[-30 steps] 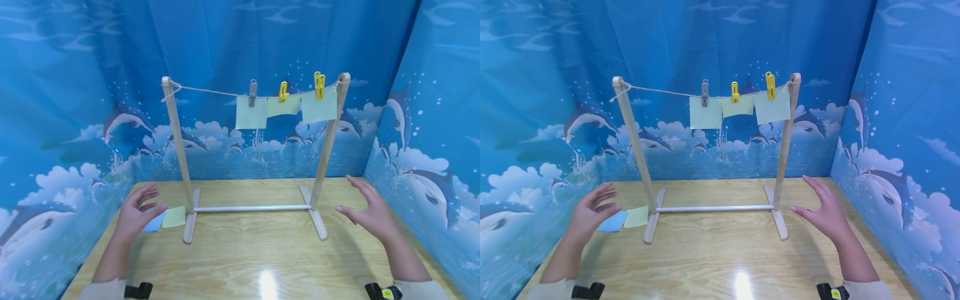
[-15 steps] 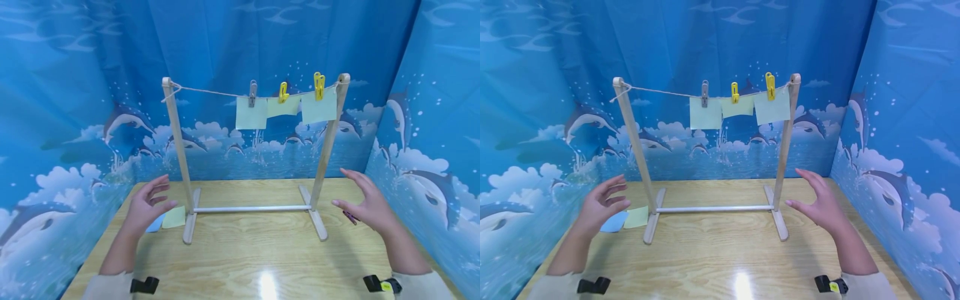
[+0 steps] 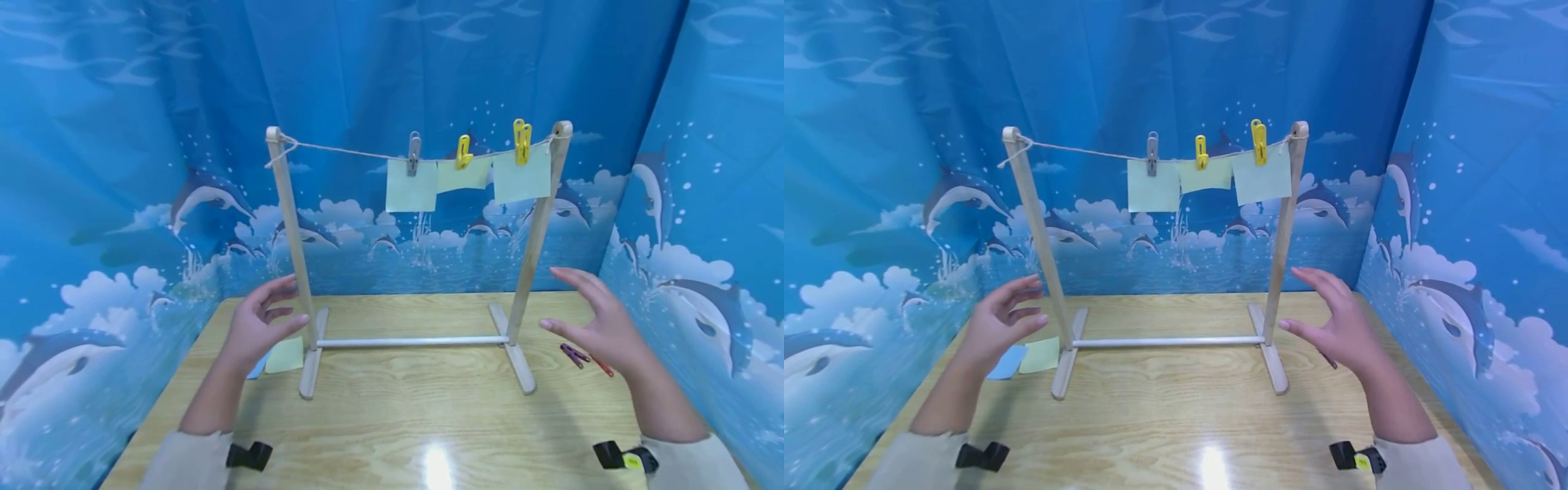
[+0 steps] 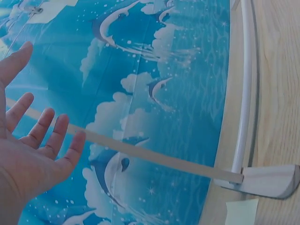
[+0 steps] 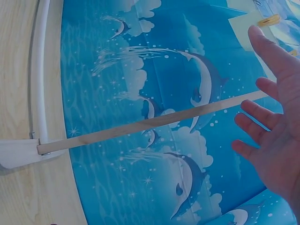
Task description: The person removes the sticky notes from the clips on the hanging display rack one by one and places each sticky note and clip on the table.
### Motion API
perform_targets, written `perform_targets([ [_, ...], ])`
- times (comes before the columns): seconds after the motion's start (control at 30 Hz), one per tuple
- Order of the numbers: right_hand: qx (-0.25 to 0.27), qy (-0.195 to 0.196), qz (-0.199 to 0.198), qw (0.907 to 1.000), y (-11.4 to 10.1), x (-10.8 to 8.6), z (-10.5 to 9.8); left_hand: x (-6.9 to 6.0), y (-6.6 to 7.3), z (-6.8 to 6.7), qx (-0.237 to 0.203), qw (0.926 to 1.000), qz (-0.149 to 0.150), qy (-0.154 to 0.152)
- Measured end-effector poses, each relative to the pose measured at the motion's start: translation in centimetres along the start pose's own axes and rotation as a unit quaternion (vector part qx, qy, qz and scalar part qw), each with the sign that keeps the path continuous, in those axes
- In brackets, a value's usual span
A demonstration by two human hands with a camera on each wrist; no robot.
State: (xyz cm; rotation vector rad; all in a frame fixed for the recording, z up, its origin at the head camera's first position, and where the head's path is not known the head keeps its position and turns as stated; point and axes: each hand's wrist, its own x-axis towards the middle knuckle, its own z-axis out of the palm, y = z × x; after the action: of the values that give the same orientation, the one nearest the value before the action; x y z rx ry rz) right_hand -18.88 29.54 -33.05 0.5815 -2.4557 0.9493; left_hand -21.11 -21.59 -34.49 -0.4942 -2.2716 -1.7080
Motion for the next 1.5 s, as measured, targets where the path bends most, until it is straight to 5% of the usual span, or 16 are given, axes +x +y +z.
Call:
perform_targets([
  [0.5, -0.045, 0.026, -0.059, 0.9969, -1.8, 1.8, -0.9, 1.6, 1.8, 1.6, -0.022, 0.9995, 0.014, -0.018],
  [1.5, -0.019, 0.03, -0.161, 0.9863, -5.4, 6.6, -1.3, 4.6, 4.4, 4.4, -0.028, 0.998, 0.051, -0.024],
])
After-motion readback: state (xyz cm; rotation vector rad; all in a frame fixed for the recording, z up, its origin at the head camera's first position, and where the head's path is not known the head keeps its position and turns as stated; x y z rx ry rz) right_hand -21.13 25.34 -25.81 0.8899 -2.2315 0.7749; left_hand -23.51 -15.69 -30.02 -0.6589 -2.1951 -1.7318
